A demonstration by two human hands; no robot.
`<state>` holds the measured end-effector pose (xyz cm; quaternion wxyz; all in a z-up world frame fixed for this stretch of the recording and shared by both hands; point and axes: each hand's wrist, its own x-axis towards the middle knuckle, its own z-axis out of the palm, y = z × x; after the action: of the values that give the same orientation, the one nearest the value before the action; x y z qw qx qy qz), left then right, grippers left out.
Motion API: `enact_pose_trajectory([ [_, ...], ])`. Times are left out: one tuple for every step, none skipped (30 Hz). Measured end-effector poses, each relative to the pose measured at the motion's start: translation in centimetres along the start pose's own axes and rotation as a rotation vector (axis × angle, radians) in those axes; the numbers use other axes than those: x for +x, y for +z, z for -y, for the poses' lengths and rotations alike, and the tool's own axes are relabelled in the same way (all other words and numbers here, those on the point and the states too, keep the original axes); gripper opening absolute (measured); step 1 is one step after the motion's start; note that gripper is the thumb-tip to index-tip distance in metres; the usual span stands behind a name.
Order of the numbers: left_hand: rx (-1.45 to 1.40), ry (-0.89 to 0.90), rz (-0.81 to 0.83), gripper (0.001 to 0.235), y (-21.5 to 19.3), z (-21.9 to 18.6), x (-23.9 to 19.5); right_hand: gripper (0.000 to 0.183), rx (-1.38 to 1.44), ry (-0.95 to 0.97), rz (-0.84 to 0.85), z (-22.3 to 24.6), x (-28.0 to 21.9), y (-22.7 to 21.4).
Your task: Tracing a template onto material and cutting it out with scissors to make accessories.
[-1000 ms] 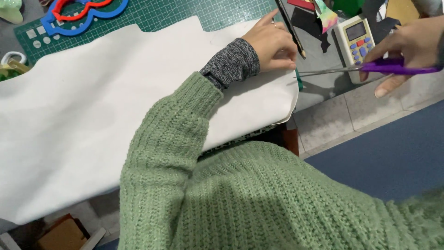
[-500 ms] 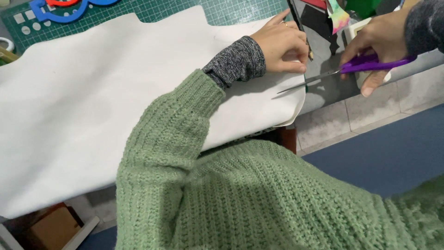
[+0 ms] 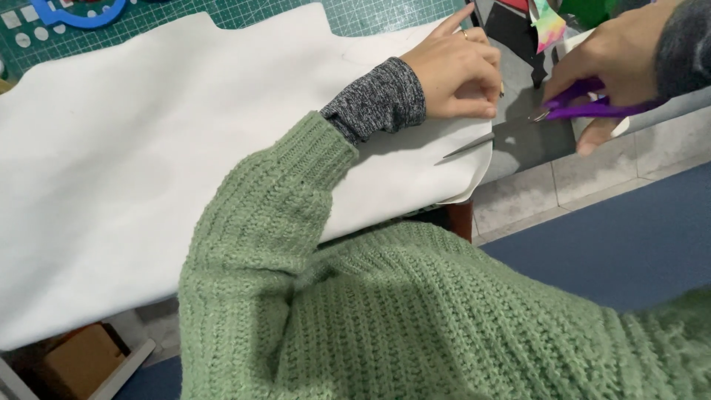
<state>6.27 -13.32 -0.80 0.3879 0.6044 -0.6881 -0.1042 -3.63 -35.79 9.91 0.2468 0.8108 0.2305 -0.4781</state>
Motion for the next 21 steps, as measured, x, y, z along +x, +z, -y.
enact_pose_trajectory([
  [0.001,0.000,-0.001,0.021,0.0,0.0,0.0,0.090,-0.001,0.000,0.000,0.0,0.1,0.2],
  [0.014,-0.002,-0.004,0.021,0.0,0.0,0.1,0.091,0.035,-0.016,-0.011,0.0,0.2,0.4],
  [0.029,-0.007,-0.005,0.021,0.0,0.0,-0.1,0.091,0.070,-0.035,-0.025,0.1,0.5,0.5],
  [0.031,-0.011,-0.005,0.021,-0.1,0.1,-0.1,0.091,0.068,-0.038,-0.027,0.1,0.5,0.3],
  [0.010,0.005,-0.011,0.021,-0.1,0.1,-0.1,0.091,0.054,-0.029,-0.016,0.2,0.4,0.3],
  [-0.012,0.021,-0.018,0.020,-0.1,0.1,-0.1,0.091,0.039,-0.020,-0.005,0.2,0.3,0.2],
  [-0.013,0.022,-0.018,0.020,-0.1,0.1,0.0,0.091,0.040,-0.019,-0.003,0.4,0.1,0.1],
  [-0.008,0.026,-0.022,0.021,-0.1,0.1,0.0,0.089,0.041,0.003,0.015,0.6,-0.2,0.0],
  [-0.001,0.026,-0.026,0.021,-0.1,0.0,0.1,0.086,0.040,0.022,0.031,0.7,-0.3,-0.2],
  [-0.001,0.025,-0.026,0.021,-0.3,-0.1,0.1,0.086,0.039,0.021,0.031,0.5,-0.1,0.2],
  [-0.006,0.021,-0.020,0.022,-0.5,-0.2,0.0,0.086,0.048,0.023,0.013,0.3,0.1,0.6],
  [-0.011,0.017,-0.014,0.022,-0.7,-0.3,0.0,0.085,0.057,0.024,-0.005,0.2,0.3,1.0],
  [-0.012,0.016,-0.014,0.022,-0.7,-0.3,-0.1,0.085,0.058,0.022,-0.005,0.4,0.2,0.9],
  [-0.019,0.024,-0.017,0.022,-0.7,-0.3,-0.2,0.086,0.080,0.004,-0.025,0.6,0.2,0.8],
  [-0.024,0.034,-0.022,0.023,-0.7,-0.3,-0.1,0.087,0.101,-0.011,-0.046,0.8,0.2,0.7],
  [-0.024,0.035,-0.022,0.023,-0.8,-0.3,-0.1,0.087,0.101,-0.010,-0.046,1.0,0.0,0.3],
  [-0.023,0.047,-0.035,0.023,-0.9,-0.3,-0.1,0.088,0.109,-0.013,-0.060,1.2,-0.1,-0.1],
  [-0.022,0.060,-0.048,0.023,-0.9,-0.3,-0.1,0.088,0.116,-0.016,-0.075,1.5,-0.2,-0.5],
  [-0.024,0.057,-0.048,0.023,-1.0,-0.4,-0.2,0.088,0.117,-0.019,-0.074,1.5,-0.2,-0.1],
  [-0.026,0.053,-0.034,0.023,-1.0,-0.5,-0.2,0.088,0.102,-0.032,-0.099,1.5,-0.1,0.3],
  [-0.024,0.051,-0.021,0.023,-1.2,-0.4,-0.1,0.088,0.085,-0.040,-0.126,1.3,0.0,0.7],
])
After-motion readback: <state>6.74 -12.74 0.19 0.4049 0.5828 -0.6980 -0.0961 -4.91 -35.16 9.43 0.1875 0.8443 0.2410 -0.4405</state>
